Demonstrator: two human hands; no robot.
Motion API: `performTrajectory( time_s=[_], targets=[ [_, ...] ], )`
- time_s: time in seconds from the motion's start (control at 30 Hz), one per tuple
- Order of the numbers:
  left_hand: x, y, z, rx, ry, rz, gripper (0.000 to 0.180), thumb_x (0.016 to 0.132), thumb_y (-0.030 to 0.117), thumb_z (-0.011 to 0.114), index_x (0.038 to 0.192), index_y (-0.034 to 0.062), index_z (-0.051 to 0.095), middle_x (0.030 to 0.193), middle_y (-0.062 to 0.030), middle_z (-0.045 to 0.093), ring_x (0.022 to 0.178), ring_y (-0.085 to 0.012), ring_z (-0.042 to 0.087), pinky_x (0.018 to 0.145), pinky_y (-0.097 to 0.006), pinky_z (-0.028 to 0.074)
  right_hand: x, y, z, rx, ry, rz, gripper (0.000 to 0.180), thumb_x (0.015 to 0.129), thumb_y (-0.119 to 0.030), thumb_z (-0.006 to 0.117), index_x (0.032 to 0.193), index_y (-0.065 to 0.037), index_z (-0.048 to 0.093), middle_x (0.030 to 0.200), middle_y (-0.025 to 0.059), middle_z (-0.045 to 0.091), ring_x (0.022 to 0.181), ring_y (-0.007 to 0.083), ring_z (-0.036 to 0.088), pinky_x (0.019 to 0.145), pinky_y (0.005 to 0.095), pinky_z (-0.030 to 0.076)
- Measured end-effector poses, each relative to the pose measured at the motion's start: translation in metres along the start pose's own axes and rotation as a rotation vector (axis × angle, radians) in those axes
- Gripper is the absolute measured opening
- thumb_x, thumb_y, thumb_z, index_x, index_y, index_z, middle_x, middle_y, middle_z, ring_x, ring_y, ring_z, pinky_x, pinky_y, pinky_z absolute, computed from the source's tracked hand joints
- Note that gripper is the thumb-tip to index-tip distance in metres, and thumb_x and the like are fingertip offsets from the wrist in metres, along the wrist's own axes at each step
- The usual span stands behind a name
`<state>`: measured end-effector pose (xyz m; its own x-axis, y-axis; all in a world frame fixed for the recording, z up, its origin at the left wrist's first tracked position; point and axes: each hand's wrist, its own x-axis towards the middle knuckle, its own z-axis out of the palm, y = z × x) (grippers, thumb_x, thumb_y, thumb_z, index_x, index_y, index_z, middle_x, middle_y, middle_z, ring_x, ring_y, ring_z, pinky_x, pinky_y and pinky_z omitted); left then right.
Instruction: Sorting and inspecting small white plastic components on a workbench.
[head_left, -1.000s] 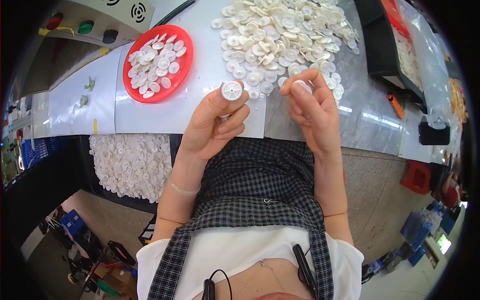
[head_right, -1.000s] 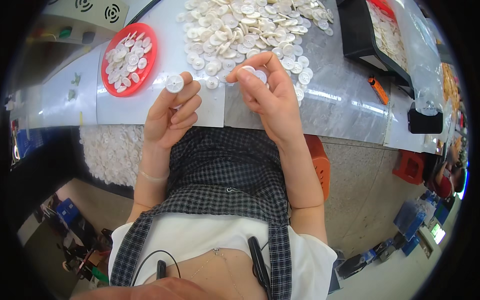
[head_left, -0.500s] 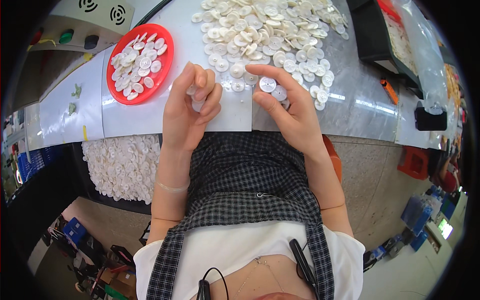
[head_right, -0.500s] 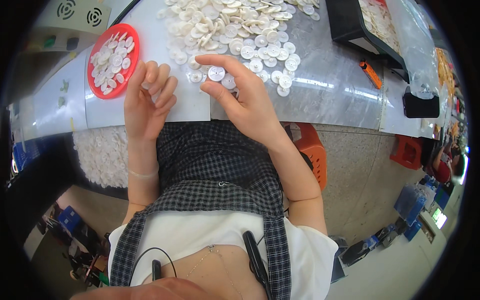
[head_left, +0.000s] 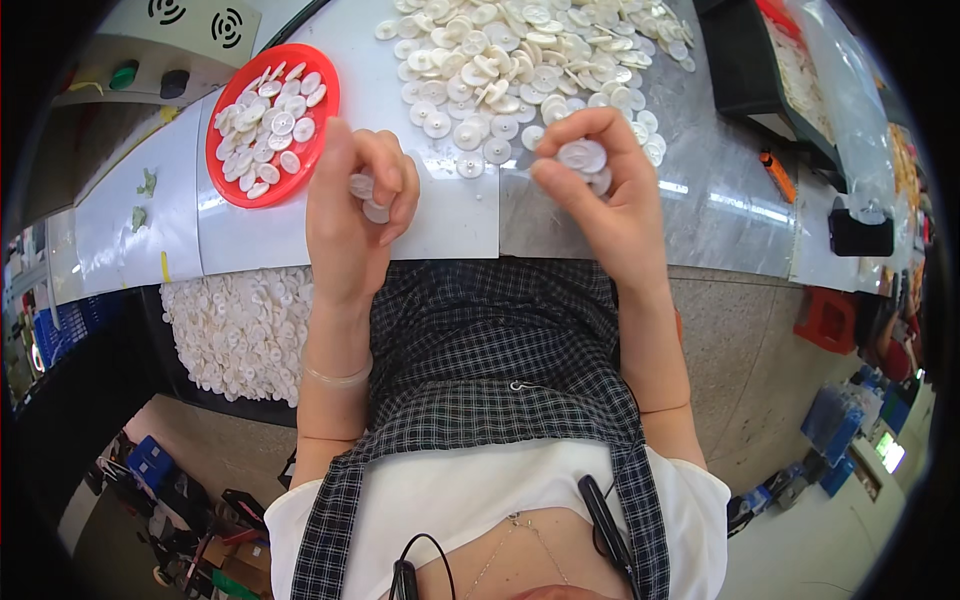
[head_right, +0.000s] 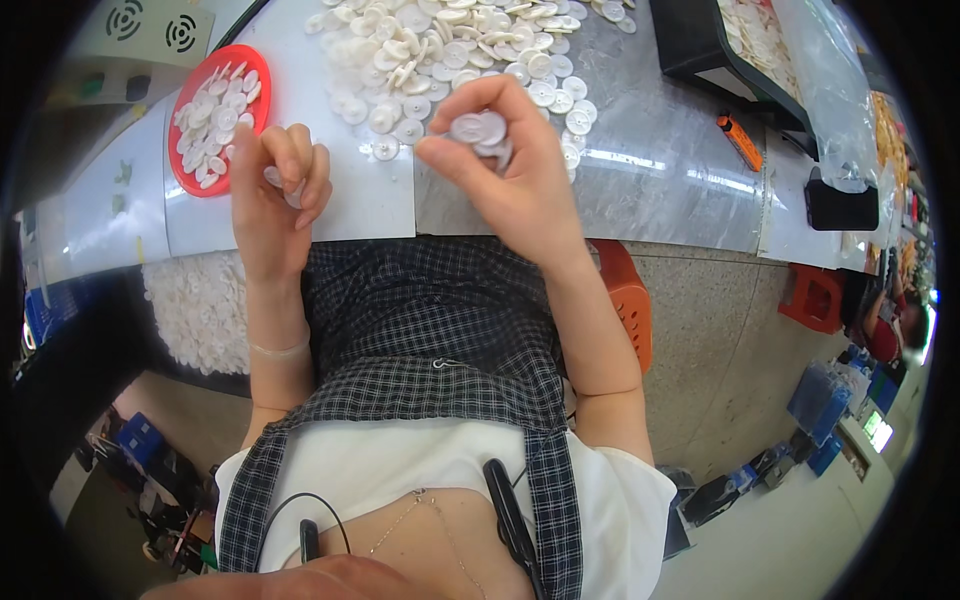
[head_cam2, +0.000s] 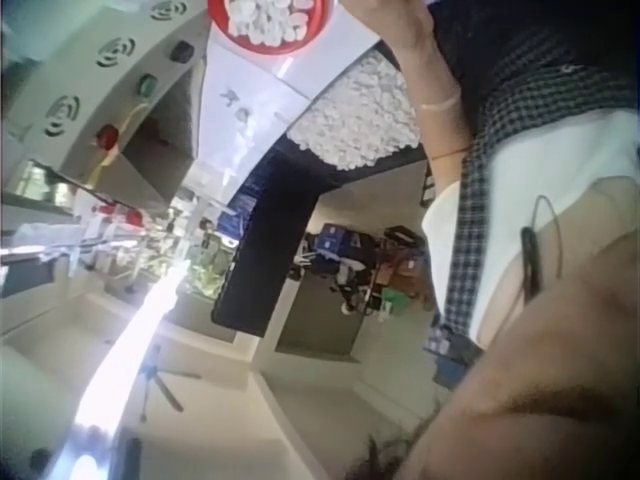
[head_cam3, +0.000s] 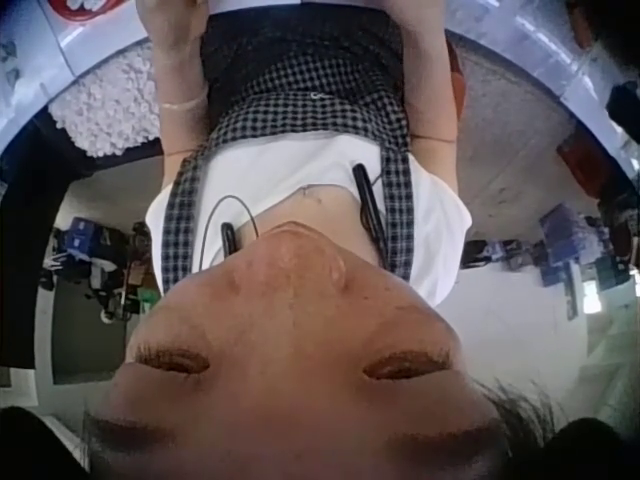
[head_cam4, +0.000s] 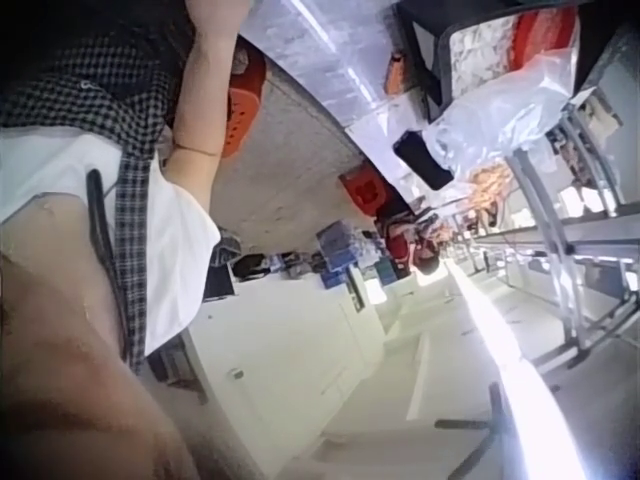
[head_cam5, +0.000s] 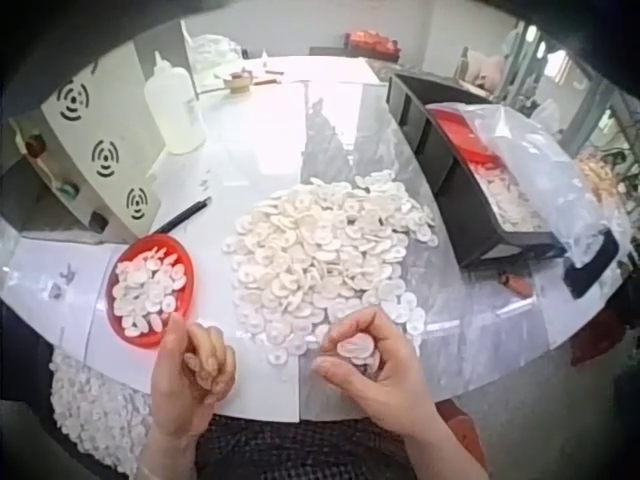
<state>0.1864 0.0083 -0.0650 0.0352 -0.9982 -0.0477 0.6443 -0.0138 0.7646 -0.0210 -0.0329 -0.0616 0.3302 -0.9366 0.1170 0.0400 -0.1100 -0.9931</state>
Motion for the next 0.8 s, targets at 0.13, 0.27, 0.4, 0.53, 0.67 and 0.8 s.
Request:
performTrajectory(
  time_s=[0.13, 0.27, 0.4, 0.53, 0.67, 0.8],
  targets=[
    [0.002, -0.001, 0.016, 0.419, 0.159, -0.01, 0.024, 0.098, 0.022, 0.05, 0.092, 0.0023, 0.062, 0.057, 0.0035, 0.037, 0.051, -0.0034, 0.037, 0.042, -0.019, 0.026, 0.003, -0.007, -0.011, -0.036, 0.006, 0.176, 0.016, 0.082, -0.004, 0.07, 0.096, -0.003, 0.063, 0.079, -0.0027, 0.054, 0.072, 0.0047, 0.051, 0.064, 0.0204, 0.042],
    [0.005, -0.009, 0.021, 1.161, 0.179, 0.199, 0.012, 0.081, 0.013, 0.073, 0.088, 0.0057, 0.067, 0.055, 0.0029, 0.042, 0.048, -0.0054, 0.036, 0.044, -0.026, 0.029, 0.009, -0.003, 0.0, -0.561, 0.024, -0.115, 0.013, 0.078, -0.007, 0.073, 0.089, -0.006, 0.067, 0.073, -0.0022, 0.051, 0.064, 0.006, 0.051, 0.058, 0.0213, 0.04],
    [0.011, -0.015, 0.02, 1.457, 0.135, 0.328, 0.012, 0.079, 0.014, 0.073, 0.087, 0.0072, 0.067, 0.053, 0.0011, 0.04, 0.045, -0.0092, 0.036, 0.044, -0.025, 0.03, 0.007, 0.006, 0.012, -0.794, 0.052, -0.255, 0.012, 0.075, -0.011, 0.075, 0.085, -0.012, 0.07, 0.07, 0.001, 0.05, 0.057, 0.0105, 0.052, 0.051, 0.0247, 0.041],
    [0.013, -0.015, 0.018, 1.512, 0.109, 0.348, 0.012, 0.079, 0.014, 0.073, 0.086, 0.007, 0.067, 0.053, 0.0008, 0.04, 0.045, -0.0079, 0.039, 0.044, -0.026, 0.03, 0.005, 0.008, 0.013, -0.923, 0.039, -0.325, 0.013, 0.076, -0.011, 0.075, 0.088, -0.012, 0.07, 0.071, 0.0022, 0.052, 0.055, 0.012, 0.053, 0.049, 0.0279, 0.043],
    [0.008, -0.01, 0.016, 1.298, 0.138, 0.286, 0.014, 0.081, 0.016, 0.073, 0.085, 0.0052, 0.066, 0.057, 0.0021, 0.045, 0.048, -0.0052, 0.042, 0.043, -0.026, 0.03, 0.004, 0.01, 0.012, -0.774, 0.088, -0.31, 0.011, 0.078, -0.009, 0.073, 0.087, -0.007, 0.067, 0.07, 0.0008, 0.05, 0.054, 0.0098, 0.05, 0.048, 0.0251, 0.041],
    [0.001, -0.001, 0.014, 0.17, -0.001, -0.178, 0.019, 0.093, 0.024, 0.06, 0.097, 0.0058, 0.058, 0.066, 0.0043, 0.041, 0.054, -0.0039, 0.039, 0.042, -0.017, 0.027, -0.003, -0.004, 0.009, -0.145, 0.031, -0.001, 0.012, 0.088, -0.01, 0.062, 0.097, -0.002, 0.06, 0.071, -0.0032, 0.047, 0.055, 0.004, 0.042, 0.044, 0.0204, 0.031]
  ],
)
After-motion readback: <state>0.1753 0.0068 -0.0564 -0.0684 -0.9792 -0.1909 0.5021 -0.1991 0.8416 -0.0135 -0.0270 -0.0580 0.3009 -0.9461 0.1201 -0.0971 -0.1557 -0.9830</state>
